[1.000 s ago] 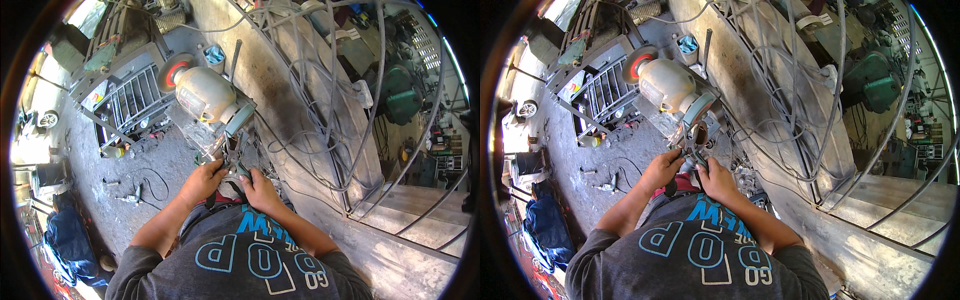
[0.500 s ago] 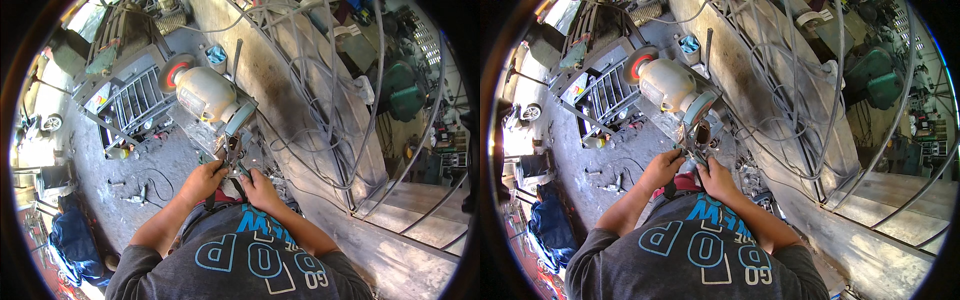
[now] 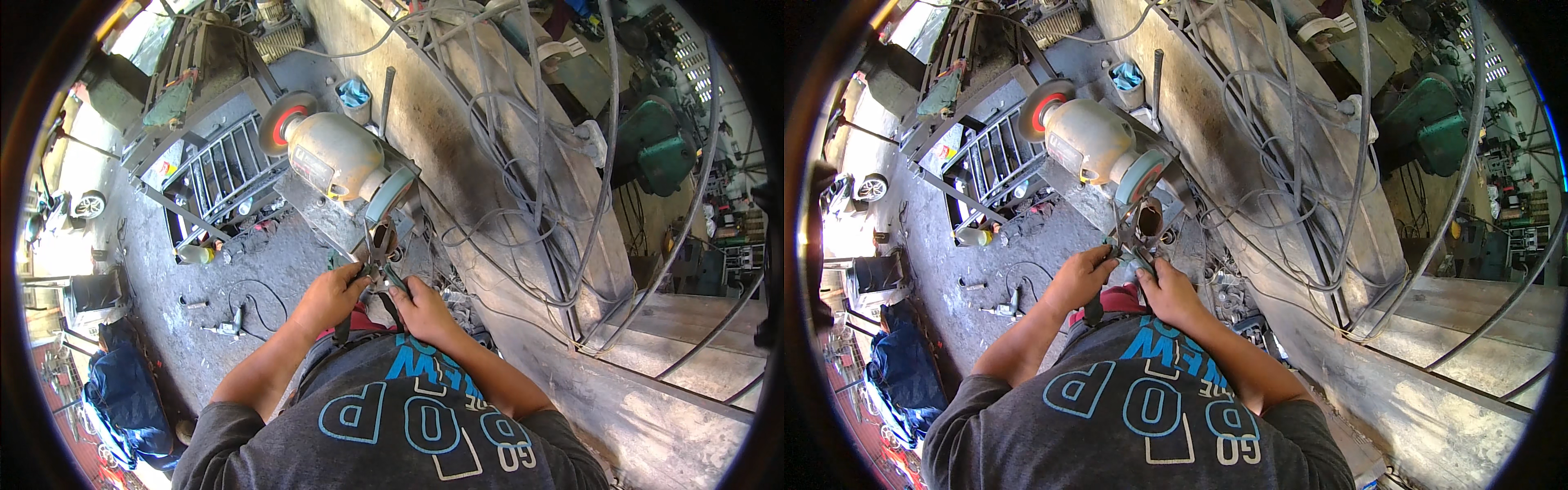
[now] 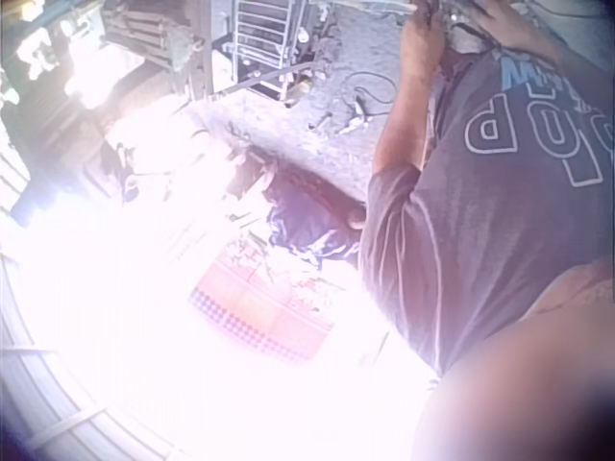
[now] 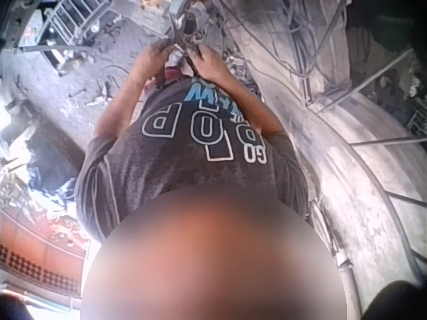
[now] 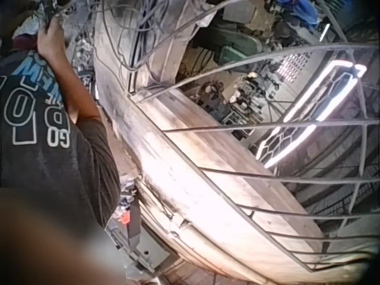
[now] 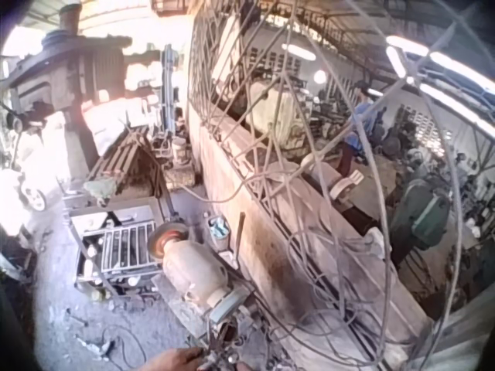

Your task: The person uses pliers to hold a small metal part against a bench grinder, repeatedly rotating and adjusting the part to grind its edges. They then walk to another area and hand the part to a coworker.

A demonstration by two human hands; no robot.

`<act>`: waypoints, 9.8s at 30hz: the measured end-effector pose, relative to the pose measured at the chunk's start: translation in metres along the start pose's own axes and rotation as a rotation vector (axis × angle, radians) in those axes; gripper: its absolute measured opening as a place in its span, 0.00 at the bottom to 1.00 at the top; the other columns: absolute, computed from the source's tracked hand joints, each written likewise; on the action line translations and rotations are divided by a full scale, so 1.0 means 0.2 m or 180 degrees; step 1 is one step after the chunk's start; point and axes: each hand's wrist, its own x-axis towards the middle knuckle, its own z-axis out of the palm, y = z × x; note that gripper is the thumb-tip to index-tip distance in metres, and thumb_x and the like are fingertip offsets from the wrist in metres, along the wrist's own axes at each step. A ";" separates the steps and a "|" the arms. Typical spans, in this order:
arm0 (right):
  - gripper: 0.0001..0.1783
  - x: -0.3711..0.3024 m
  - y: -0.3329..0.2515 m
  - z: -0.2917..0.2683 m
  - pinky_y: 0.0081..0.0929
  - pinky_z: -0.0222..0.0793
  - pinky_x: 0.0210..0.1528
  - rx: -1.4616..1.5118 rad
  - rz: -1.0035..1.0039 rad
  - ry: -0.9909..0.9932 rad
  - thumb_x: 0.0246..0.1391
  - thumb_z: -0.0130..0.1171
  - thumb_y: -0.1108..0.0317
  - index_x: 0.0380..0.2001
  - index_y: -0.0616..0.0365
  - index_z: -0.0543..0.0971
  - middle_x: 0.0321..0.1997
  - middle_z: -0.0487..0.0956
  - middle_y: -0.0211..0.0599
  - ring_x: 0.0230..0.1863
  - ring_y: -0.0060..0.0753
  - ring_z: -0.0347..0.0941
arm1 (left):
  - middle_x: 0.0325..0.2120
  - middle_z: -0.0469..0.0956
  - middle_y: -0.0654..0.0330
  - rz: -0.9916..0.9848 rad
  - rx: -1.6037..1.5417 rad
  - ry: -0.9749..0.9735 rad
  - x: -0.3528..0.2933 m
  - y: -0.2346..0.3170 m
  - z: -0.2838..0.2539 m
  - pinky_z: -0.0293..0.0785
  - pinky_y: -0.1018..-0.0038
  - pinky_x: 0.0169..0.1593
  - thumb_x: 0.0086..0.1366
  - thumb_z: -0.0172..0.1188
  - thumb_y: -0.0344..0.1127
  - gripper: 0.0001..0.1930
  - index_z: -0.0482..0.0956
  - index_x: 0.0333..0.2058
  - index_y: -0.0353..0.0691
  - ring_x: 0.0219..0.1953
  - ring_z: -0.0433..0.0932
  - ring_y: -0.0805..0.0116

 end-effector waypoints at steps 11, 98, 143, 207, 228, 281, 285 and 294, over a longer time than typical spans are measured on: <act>0.16 -0.15 -0.14 -0.18 0.46 0.73 0.32 -0.0220 -0.1053 0.0369 0.62 0.58 0.60 0.43 0.62 0.73 0.28 0.79 0.55 0.32 0.62 0.79 | 0.36 0.81 0.41 0.0881 0.0084 0.0688 -0.16 0.08 0.04 0.76 0.56 0.42 0.66 0.61 0.36 0.19 0.75 0.52 0.33 0.40 0.81 0.41; 0.14 -0.20 -0.38 -0.27 0.41 0.70 0.27 0.0153 -0.2107 0.0684 0.65 0.55 0.64 0.44 0.64 0.70 0.27 0.78 0.49 0.25 0.52 0.77 | 0.41 0.79 0.47 0.1630 -0.1404 0.1178 -0.21 0.34 0.16 0.75 0.68 0.47 0.72 0.53 0.30 0.19 0.65 0.57 0.28 0.43 0.81 0.54; 0.33 -0.10 -0.21 -0.34 0.26 0.68 0.55 0.2569 -0.0220 -0.1713 0.50 0.52 0.74 0.63 0.61 0.68 0.50 0.77 0.34 0.51 0.25 0.72 | 0.48 0.79 0.50 0.1687 -0.0275 0.1588 -0.29 0.34 0.06 0.76 0.62 0.47 0.56 0.72 0.34 0.28 0.73 0.54 0.37 0.43 0.79 0.50; 0.15 0.05 -0.08 0.00 0.28 0.67 0.25 0.0873 -0.0208 -0.0743 0.70 0.47 0.59 0.37 0.61 0.70 0.20 0.72 0.31 0.20 0.25 0.70 | 0.36 0.81 0.39 0.0024 -0.0362 0.0073 -0.24 -0.03 -0.06 0.77 0.63 0.43 0.68 0.57 0.35 0.23 0.71 0.61 0.40 0.39 0.83 0.46; 0.14 0.10 -0.12 0.08 0.28 0.67 0.25 0.0900 -0.0086 -0.0421 0.70 0.45 0.60 0.33 0.59 0.68 0.20 0.72 0.31 0.20 0.26 0.71 | 0.38 0.82 0.41 0.0164 -0.0406 -0.0055 -0.11 -0.11 -0.14 0.77 0.61 0.44 0.68 0.57 0.36 0.22 0.73 0.59 0.39 0.41 0.83 0.44; 0.13 0.09 -0.12 0.05 0.27 0.64 0.22 0.1200 0.0387 -0.0476 0.70 0.46 0.61 0.34 0.59 0.70 0.19 0.71 0.30 0.18 0.24 0.67 | 0.37 0.81 0.39 0.0242 -0.0128 0.0024 -0.11 -0.06 -0.14 0.76 0.57 0.44 0.68 0.57 0.38 0.22 0.73 0.59 0.41 0.42 0.81 0.41; 0.14 0.09 -0.14 0.04 0.27 0.64 0.22 0.1147 0.0394 -0.0472 0.70 0.46 0.60 0.33 0.59 0.70 0.19 0.72 0.31 0.17 0.24 0.67 | 0.36 0.81 0.39 0.0282 -0.0101 0.0037 -0.11 -0.06 -0.13 0.76 0.57 0.44 0.68 0.57 0.38 0.22 0.73 0.59 0.40 0.41 0.81 0.41; 0.14 0.08 -0.13 0.05 0.27 0.63 0.22 0.1248 0.0423 -0.0479 0.70 0.46 0.60 0.34 0.59 0.70 0.19 0.71 0.31 0.18 0.24 0.67 | 0.37 0.81 0.40 0.0205 0.0028 0.0040 -0.11 -0.06 -0.13 0.76 0.57 0.45 0.68 0.57 0.39 0.23 0.73 0.60 0.43 0.42 0.81 0.41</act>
